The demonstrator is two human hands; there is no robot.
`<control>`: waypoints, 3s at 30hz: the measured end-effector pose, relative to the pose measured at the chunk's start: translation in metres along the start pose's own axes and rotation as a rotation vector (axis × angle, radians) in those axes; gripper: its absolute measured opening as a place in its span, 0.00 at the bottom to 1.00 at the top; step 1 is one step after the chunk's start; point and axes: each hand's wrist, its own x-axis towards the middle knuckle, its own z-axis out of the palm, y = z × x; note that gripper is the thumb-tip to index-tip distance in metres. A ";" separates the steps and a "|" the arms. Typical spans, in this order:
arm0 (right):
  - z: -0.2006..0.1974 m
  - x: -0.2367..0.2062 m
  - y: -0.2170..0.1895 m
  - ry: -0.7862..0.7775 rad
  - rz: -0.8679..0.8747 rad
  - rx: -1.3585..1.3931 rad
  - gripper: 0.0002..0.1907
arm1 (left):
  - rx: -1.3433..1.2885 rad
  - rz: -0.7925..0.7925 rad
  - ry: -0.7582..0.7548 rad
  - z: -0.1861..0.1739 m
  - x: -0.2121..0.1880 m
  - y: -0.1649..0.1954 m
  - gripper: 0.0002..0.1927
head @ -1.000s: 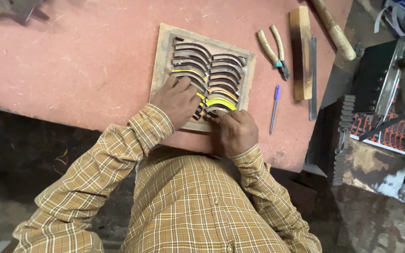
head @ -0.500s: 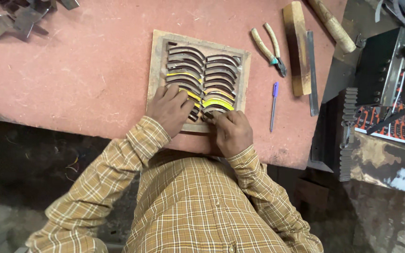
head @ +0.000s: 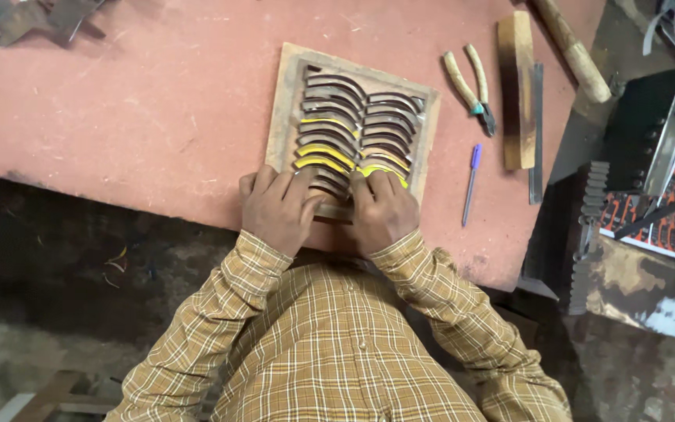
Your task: The person arranges curved metal blades into a slotted wooden frame on the workbench, then traces their outlines with a pen. They lift and flip the frame, remove some blades by hand, and use a large hammer to tap the blades into place, adjusting them with pliers as needed.
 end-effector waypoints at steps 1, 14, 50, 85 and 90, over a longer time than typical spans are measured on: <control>0.001 0.005 0.001 -0.018 -0.013 -0.020 0.15 | -0.007 -0.008 0.024 -0.001 0.000 -0.001 0.26; -0.004 0.048 0.049 -0.547 0.775 0.738 0.08 | -0.048 0.098 -0.059 -0.012 0.053 0.009 0.20; -0.008 0.014 -0.004 -0.019 0.005 -0.099 0.15 | -0.180 -0.002 0.035 -0.013 0.049 0.004 0.20; -0.002 0.041 0.049 0.148 0.143 0.267 0.06 | 0.489 -0.509 -0.886 -0.128 -0.062 -0.048 0.27; 0.009 0.053 0.045 0.146 0.085 0.207 0.07 | 0.254 -0.032 -0.385 -0.124 -0.040 -0.030 0.36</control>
